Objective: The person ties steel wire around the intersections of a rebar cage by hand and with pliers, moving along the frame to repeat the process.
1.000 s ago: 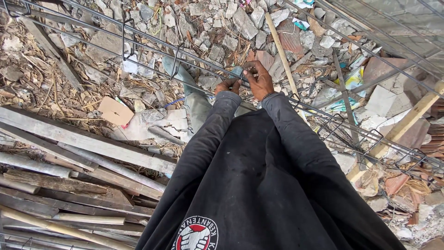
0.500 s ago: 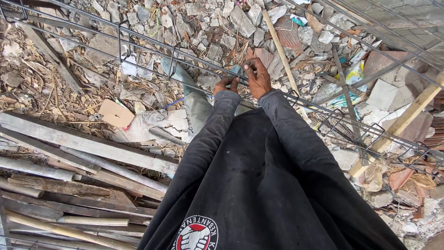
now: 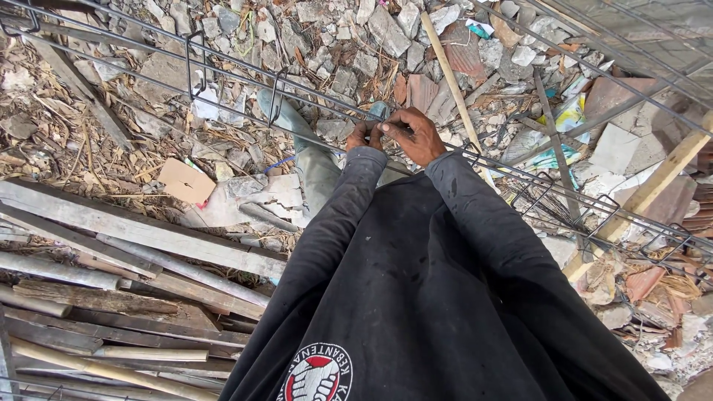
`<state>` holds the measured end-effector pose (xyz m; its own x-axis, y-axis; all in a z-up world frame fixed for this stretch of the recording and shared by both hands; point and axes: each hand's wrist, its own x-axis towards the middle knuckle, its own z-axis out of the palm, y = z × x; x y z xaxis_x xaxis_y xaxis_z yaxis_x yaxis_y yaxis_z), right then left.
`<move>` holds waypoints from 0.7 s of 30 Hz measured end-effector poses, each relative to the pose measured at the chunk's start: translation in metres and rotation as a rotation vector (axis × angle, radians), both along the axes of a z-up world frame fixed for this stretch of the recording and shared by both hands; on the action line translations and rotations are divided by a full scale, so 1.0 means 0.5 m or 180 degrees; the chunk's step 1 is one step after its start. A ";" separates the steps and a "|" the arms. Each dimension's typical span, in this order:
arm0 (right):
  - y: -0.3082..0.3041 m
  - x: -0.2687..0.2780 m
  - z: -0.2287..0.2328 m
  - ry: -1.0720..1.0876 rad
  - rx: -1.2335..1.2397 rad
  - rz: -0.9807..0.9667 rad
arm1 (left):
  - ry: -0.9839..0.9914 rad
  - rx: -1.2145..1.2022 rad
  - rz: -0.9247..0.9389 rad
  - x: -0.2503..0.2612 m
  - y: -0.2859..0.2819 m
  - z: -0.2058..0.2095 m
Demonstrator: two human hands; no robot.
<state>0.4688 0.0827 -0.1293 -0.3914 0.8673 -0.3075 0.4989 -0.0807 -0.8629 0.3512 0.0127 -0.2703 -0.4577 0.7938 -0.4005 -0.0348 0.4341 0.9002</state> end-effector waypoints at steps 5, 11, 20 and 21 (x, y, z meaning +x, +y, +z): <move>0.006 -0.009 -0.032 -0.0277 -0.0312 -0.0198 | -0.0348 0.0194 -0.0272 -0.023 -0.011 -0.039; 0.033 0.016 -0.044 -0.0406 -0.0883 0.0088 | -0.0583 0.0326 -0.0283 -0.029 -0.021 -0.048; 0.015 0.000 0.002 -0.0809 -0.0106 0.0724 | -0.0172 0.0277 -0.0476 -0.055 -0.022 0.045; 0.012 -0.001 0.006 -0.0798 -0.0152 0.0708 | -0.0088 0.0295 -0.0511 -0.060 -0.023 0.062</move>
<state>0.4683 0.0889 -0.1262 -0.4766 0.7514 -0.4563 0.7050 0.0165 -0.7090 0.3213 0.0014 -0.2393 -0.3120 0.8898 -0.3330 0.0031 0.3515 0.9362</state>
